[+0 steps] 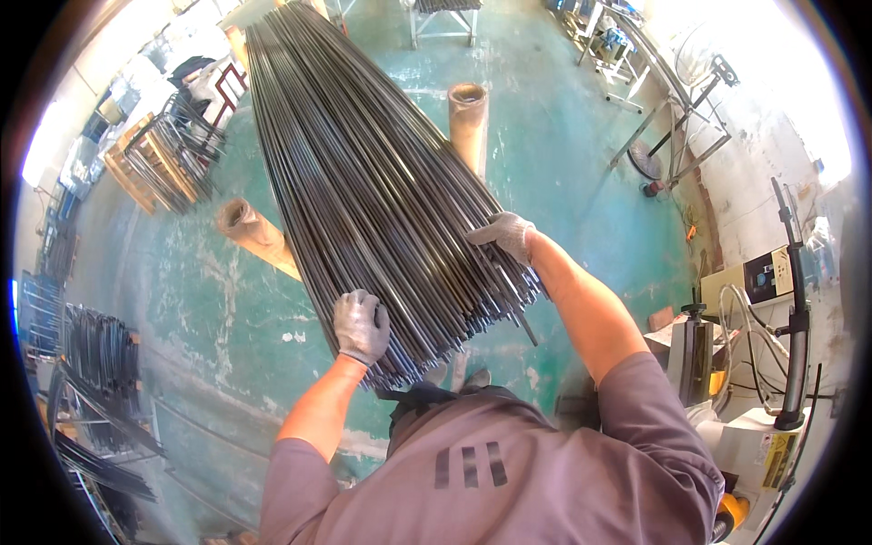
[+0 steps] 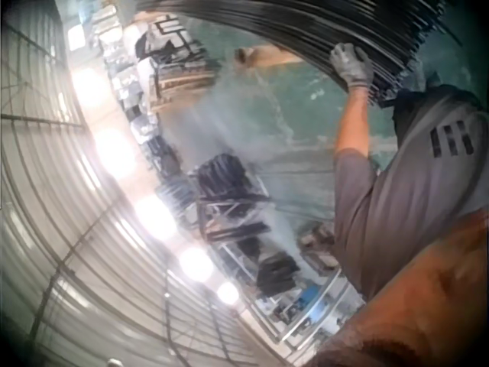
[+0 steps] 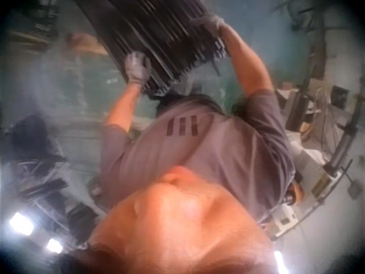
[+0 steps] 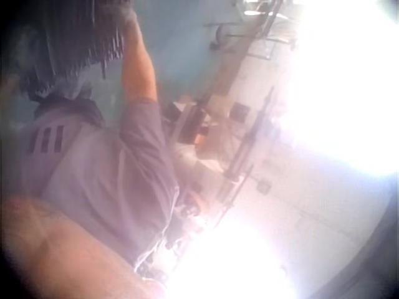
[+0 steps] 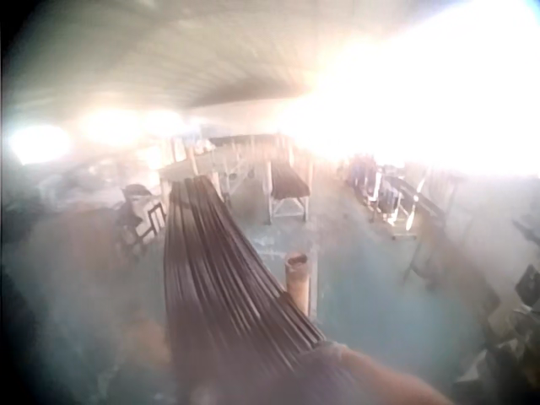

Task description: The person repeatedly picks up bundles of long metal rods from a rack, feeds them into a yellow and white bending machine, and removes the bent rods. They then place the finished rods onto a metal stand. This cycle is performed continuously throughout the video.

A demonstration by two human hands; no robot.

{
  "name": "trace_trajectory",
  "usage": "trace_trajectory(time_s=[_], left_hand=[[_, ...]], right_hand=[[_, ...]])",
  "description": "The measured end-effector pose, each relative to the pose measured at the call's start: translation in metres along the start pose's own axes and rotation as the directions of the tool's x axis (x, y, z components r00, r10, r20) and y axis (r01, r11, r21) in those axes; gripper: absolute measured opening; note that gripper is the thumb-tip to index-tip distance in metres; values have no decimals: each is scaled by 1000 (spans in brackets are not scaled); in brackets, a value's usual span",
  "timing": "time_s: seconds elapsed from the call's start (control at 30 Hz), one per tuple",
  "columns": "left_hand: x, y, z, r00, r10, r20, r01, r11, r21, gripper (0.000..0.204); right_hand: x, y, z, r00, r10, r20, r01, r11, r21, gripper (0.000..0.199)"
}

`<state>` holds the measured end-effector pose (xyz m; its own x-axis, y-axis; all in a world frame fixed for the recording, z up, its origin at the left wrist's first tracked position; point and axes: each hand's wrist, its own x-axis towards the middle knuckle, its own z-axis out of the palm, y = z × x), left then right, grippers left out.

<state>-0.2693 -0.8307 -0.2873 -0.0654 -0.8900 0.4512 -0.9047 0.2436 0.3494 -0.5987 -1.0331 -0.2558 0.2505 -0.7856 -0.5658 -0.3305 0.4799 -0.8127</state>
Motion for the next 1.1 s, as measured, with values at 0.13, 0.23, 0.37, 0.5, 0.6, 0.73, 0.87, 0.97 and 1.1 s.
trace_trajectory(time_s=[0.13, 0.23, 0.37, 0.5, 0.6, 0.73, 0.87, 0.97, 1.1], left_hand=[[-7, -7, 3, 1000, -1, -21, 1, 1000, 13, 13], [-8, -8, 3, 999, 4, -45, -3, 1000, 9, 11], [-10, -1, 0, 998, -40, -43, 41, 999, 24, 10], [-15, 3, 1, 987, -137, -87, 135, 991, -23, 10], [2, 5, 4, 946, -321, -37, 312, 938, -152, 11], [28, -1, 2, 778, -580, 242, 604, 584, -543, 22], [92, 30, 0, 739, -389, 550, 636, 135, -760, 29], [127, 23, 21, 677, -147, 722, 672, -278, -687, 35], [159, 30, 68, 658, 80, 748, 599, -658, -456, 38]], right_hand=[[-28, -25, 12, 996, 36, 85, -42, 997, 69, 34], [-36, -27, 16, 983, -23, 185, -12, 983, 185, 32], [-49, -28, 24, 982, -14, 189, -33, 968, 247, 31], [-61, -31, 34, 970, -23, 240, -57, 945, 321, 36], [-59, -23, 38, 996, -77, 41, 66, 975, 214, 35], [-143, -89, 79, 992, 77, -102, -115, 884, -454, 48], [-212, -16, 87, 982, 120, -145, -179, 830, -528, 50], [-302, 26, 112, 954, 128, -271, -265, 785, -560, 51], [-434, 118, 122, 829, 378, -413, -555, 650, -519, 49]])
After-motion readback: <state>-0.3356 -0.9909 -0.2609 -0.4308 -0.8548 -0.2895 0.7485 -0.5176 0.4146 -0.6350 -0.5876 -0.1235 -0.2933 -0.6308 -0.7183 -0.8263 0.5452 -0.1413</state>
